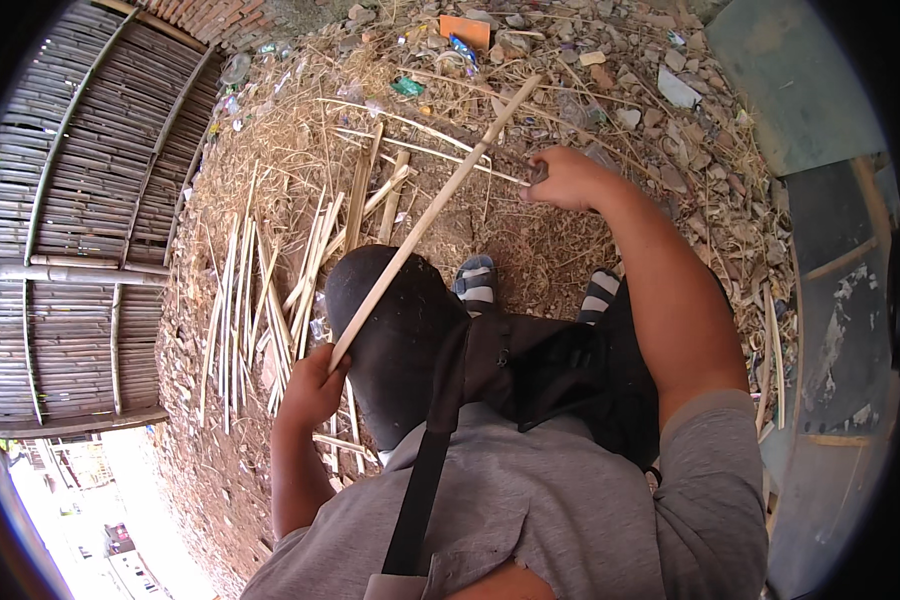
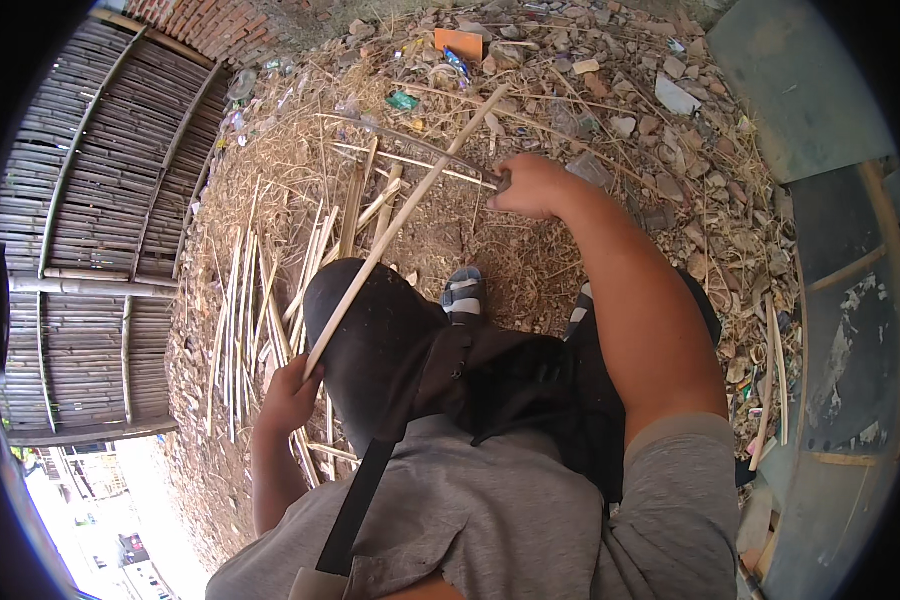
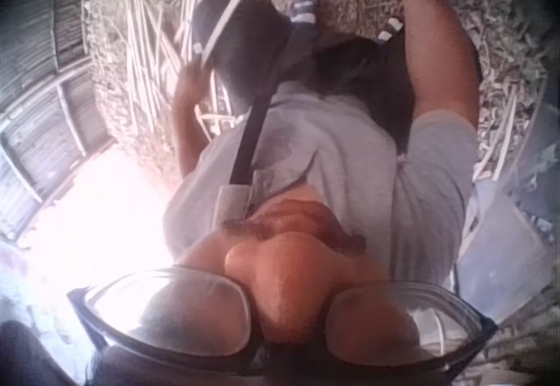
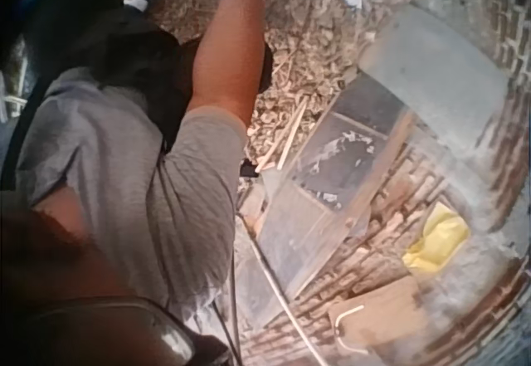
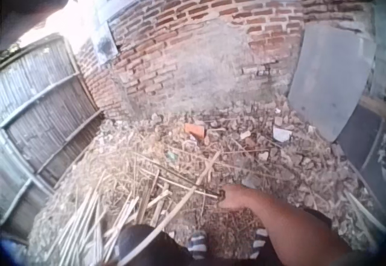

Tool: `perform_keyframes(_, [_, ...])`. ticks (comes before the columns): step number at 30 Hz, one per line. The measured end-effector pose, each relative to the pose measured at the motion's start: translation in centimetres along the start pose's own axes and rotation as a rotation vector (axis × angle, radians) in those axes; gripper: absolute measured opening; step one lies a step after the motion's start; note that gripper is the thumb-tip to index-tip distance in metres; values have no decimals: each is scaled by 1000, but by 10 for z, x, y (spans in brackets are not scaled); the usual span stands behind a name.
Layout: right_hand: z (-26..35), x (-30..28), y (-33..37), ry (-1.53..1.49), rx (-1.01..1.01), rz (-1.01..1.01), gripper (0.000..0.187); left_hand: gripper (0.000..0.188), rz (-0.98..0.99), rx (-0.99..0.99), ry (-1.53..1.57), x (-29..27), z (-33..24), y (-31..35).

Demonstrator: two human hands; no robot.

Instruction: The person shaves a thin bamboo strip using a machete while sitting on the ground.

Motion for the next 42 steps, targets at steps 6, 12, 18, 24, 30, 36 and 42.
perform_keyframes(6, [50,33,22,95,-160,146,48,22,-31,36,-52,-6,-16,2])
perform_keyframes(12, [52,17,29,153,-207,148,39,22,-116,143,-84,-1,-9,4])
perform_keyframes(18, [4,-5,7,-14,-36,-92,39,22,-108,160,-87,-3,-8,-3])
perform_keyframes(24, [83,39,43,243,-330,227,43,23,-7,1,-43,-5,-8,1])
perform_keyframes(30, [1,2,0,-38,-44,-19,53,23,33,20,55,-8,-10,-4])
perform_keyframes(36, [55,35,23,116,-224,179,46,23,64,17,66,-7,-3,-3])
perform_keyframes(42, [27,21,10,9,-170,207,49,23,49,44,87,-3,-1,-6])
Point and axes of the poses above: each hand's wrist, its own y-axis away from the middle knuckle, its own x-axis out of the palm, z = x × y, the point moved 6 cm from there along -y, towards the middle knuckle, and after that the axes turned 1 degree about x, right-handed, at the moved point
